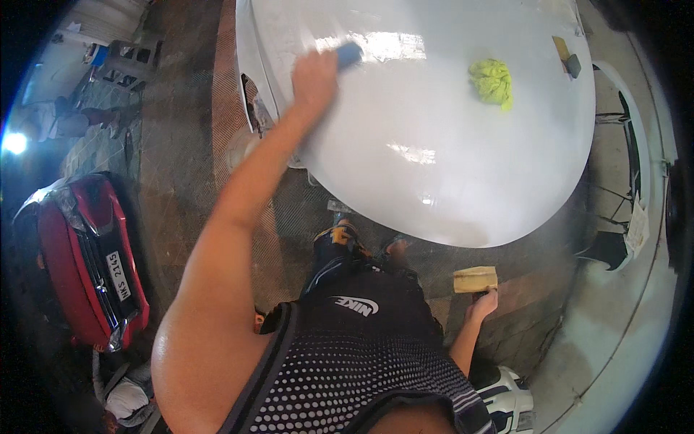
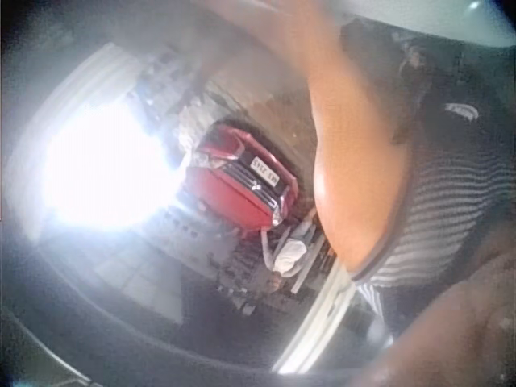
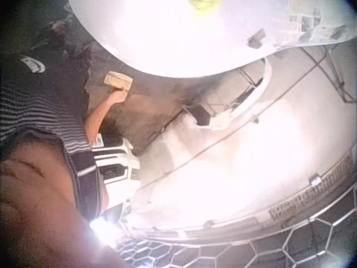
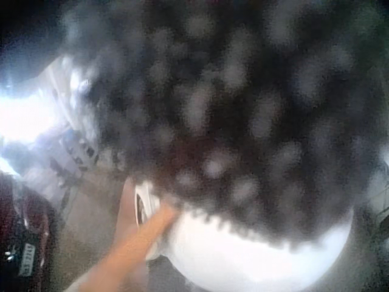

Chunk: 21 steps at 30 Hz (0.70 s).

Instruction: The person sands a white car hood using a sanding block and wipes the surface with a yellow cloth. The person alternates between sanding and wiping, occasionally switching sanding blocks and inspecting the surface.

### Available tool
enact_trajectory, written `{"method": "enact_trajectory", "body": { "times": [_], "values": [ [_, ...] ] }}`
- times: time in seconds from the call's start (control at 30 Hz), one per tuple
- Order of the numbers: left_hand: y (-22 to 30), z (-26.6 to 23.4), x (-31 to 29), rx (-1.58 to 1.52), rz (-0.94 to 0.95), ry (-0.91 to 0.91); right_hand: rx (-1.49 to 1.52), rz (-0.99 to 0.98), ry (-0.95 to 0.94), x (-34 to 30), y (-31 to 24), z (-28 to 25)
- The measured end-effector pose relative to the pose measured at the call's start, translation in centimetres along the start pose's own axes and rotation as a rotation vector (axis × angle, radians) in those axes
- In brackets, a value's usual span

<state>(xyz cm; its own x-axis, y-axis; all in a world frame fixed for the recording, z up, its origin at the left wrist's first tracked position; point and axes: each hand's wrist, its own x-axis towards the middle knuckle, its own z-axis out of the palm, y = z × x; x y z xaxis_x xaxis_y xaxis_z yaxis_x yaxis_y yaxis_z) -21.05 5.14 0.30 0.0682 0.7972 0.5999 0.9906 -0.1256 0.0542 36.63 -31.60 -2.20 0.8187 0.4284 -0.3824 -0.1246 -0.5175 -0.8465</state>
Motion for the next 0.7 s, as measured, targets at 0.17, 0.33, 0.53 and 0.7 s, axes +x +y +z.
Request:
{"method": "enact_trajectory", "body": {
  "times": [0.17,0.33,0.53,0.7],
  "values": [
    [9.0,-6.0,-14.4,-0.242,0.285,-0.083,0.037,-0.028,-0.021,1.3,-0.1,3.0],
    [6.9,-7.7,-11.8,-0.297,0.004,-0.471,0.119,-0.065,-0.012,0.9,-2.9,5.2],
    [-4.8,-3.3,4.9,-0.087,-0.579,-0.261,0.118,-0.047,-0.055,-0.6,-1.7,2.6],
    [-3.7,-0.7,6.6,0.020,-0.657,-0.294,0.220,-0.018,-0.023,-3.1,0.6,0.2]
  ]
}}
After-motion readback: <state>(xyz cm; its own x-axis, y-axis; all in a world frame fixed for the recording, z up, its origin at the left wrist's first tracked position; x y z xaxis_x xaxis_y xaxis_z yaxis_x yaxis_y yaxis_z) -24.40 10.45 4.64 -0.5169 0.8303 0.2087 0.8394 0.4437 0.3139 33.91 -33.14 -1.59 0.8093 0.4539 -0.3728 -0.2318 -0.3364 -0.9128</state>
